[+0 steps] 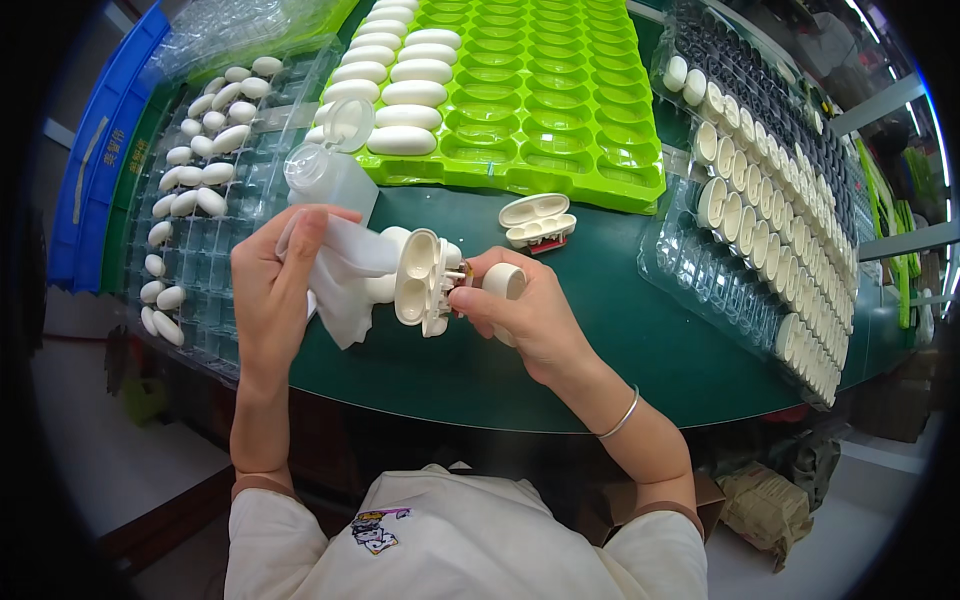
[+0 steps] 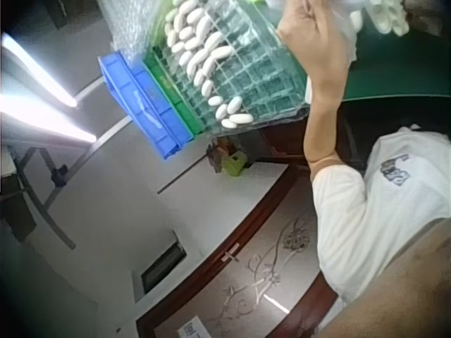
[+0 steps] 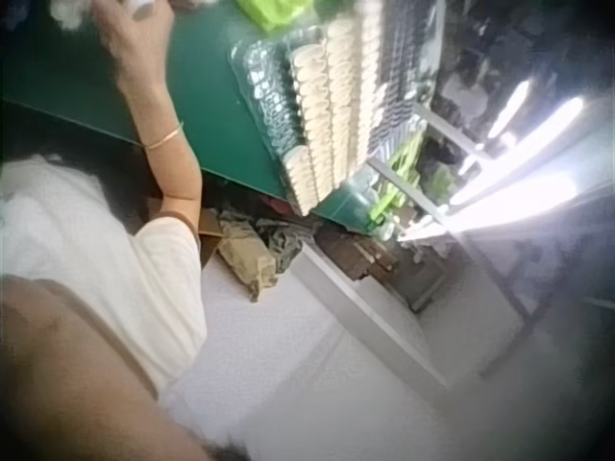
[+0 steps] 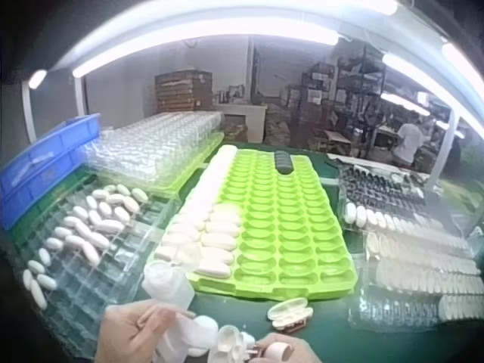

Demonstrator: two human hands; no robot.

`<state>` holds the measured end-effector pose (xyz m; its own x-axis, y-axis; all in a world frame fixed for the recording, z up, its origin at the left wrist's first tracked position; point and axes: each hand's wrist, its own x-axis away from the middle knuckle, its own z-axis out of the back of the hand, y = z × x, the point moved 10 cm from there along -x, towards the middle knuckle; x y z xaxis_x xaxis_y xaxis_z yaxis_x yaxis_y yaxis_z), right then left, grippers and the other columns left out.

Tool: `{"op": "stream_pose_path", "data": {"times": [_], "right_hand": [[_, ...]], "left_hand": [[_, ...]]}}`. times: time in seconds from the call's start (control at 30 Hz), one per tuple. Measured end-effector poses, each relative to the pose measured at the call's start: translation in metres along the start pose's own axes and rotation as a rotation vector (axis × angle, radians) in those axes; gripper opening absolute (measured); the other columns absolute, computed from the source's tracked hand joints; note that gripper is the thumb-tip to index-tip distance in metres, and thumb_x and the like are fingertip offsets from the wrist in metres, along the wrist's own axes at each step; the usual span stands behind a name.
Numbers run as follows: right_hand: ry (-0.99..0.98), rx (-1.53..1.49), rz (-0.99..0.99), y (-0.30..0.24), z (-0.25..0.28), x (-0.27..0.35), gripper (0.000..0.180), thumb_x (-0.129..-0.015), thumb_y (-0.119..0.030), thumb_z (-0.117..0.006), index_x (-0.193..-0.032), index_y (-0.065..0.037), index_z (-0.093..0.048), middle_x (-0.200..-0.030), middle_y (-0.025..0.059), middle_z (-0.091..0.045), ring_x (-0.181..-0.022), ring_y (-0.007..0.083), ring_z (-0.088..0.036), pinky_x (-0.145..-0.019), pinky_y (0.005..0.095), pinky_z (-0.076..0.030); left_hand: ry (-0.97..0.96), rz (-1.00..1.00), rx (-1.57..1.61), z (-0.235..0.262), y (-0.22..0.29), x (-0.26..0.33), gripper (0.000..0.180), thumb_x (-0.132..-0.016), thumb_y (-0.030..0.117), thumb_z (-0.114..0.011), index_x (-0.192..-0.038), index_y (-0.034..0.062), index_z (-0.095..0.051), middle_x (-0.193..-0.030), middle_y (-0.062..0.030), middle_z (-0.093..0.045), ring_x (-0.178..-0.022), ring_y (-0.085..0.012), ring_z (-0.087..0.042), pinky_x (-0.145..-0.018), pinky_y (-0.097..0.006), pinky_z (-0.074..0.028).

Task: The person cleans white wireless earbud cases at a workstation. They open the cases, wipe the interior and exterior with a white cloth, and place the cleaned units into a green tray. The process is repeated for multiple cases.

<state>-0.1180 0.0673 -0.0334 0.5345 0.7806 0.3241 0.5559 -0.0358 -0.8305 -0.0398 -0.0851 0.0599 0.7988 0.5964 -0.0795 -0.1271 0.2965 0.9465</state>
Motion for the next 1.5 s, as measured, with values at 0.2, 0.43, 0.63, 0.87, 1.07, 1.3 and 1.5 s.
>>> {"op": "stream_pose_path", "data": {"times": [0.2,0.43,0.63,0.87,1.07,1.3,1.5], "right_hand": [[0.043,-0.021,-0.026,0.005,0.001,0.001,0.019,-0.072,-0.012,-0.067,-0.084,-0.004,-0.055,-0.072,0.0024,-0.056,-0.054,0.0061,-0.047,-0.048,0.0191,-0.037],[0.076,0.041,0.003,-0.001,0.007,0.002,0.022,-0.069,-0.012,-0.071,-0.084,-0.003,-0.057,-0.07,0.0007,-0.056,-0.054,0.0049,-0.048,-0.047,0.0175,-0.037],[0.147,0.139,0.057,-0.007,0.011,0.003,0.024,-0.068,-0.013,-0.072,-0.083,-0.003,-0.058,-0.07,0.0007,-0.057,-0.055,0.004,-0.049,-0.046,0.0156,-0.036],[0.102,0.014,-0.026,0.002,0.012,0.001,0.022,-0.07,-0.013,-0.07,-0.084,-0.002,-0.058,-0.069,0.0012,-0.056,-0.054,0.0049,-0.047,-0.047,0.0176,-0.036],[0.09,-0.1,-0.062,0.004,0.01,0.001,0.022,-0.072,-0.014,-0.068,-0.086,-0.003,-0.056,-0.071,0.0019,-0.055,-0.055,0.0057,-0.046,-0.048,0.0192,-0.036],[0.081,-0.112,-0.055,0.003,0.009,0.001,0.022,-0.071,-0.013,-0.068,-0.086,-0.003,-0.056,-0.072,0.0019,-0.055,-0.056,0.006,-0.047,-0.047,0.0196,-0.036],[0.09,-0.13,-0.053,0.003,0.012,0.001,0.021,-0.07,-0.012,-0.069,-0.084,-0.004,-0.055,-0.072,0.0021,-0.055,-0.056,0.0062,-0.048,-0.048,0.0199,-0.037]], "left_hand": [[0.142,-0.63,-0.242,-0.032,0.041,0.033,0.02,-0.081,0.014,-0.056,-0.095,0.0026,-0.062,-0.08,-0.0079,-0.063,-0.077,-0.0188,-0.06,-0.065,-0.027,-0.044],[0.084,-0.789,-0.894,-0.068,0.036,0.056,0.03,-0.074,0.016,-0.06,-0.101,0.0067,-0.058,-0.095,-0.001,-0.063,-0.089,-0.0141,-0.055,-0.077,-0.03,-0.033],[-0.026,-0.746,-0.766,-0.069,0.033,0.047,0.029,-0.076,0.012,-0.055,-0.104,0.0033,-0.056,-0.08,-0.006,-0.06,-0.075,-0.0161,-0.055,-0.064,-0.028,-0.038],[-0.009,0.039,0.208,-0.008,-0.02,0.01,0.017,-0.084,0.006,-0.046,-0.097,0.0002,-0.056,-0.075,-0.0056,-0.057,-0.062,-0.0104,-0.051,-0.058,-0.023,-0.041],[0.016,0.004,-0.029,0.011,-0.038,0.031,0.045,-0.075,0.004,-0.062,-0.116,0.0008,-0.043,-0.085,-0.0043,-0.057,-0.064,-0.0088,-0.05,-0.062,-0.024,-0.043],[-0.169,0.015,-0.529,0.008,-0.051,0.039,0.061,-0.068,-0.004,-0.064,-0.123,0.0088,-0.039,-0.085,-0.0133,-0.061,-0.068,-0.017,-0.058,-0.064,-0.026,-0.046],[-0.309,0.227,-0.316,0.008,-0.056,0.04,0.04,-0.07,-0.004,-0.061,-0.108,0.0045,-0.055,-0.088,-0.0134,-0.062,-0.069,-0.0172,-0.059,-0.066,-0.027,-0.046]]}}
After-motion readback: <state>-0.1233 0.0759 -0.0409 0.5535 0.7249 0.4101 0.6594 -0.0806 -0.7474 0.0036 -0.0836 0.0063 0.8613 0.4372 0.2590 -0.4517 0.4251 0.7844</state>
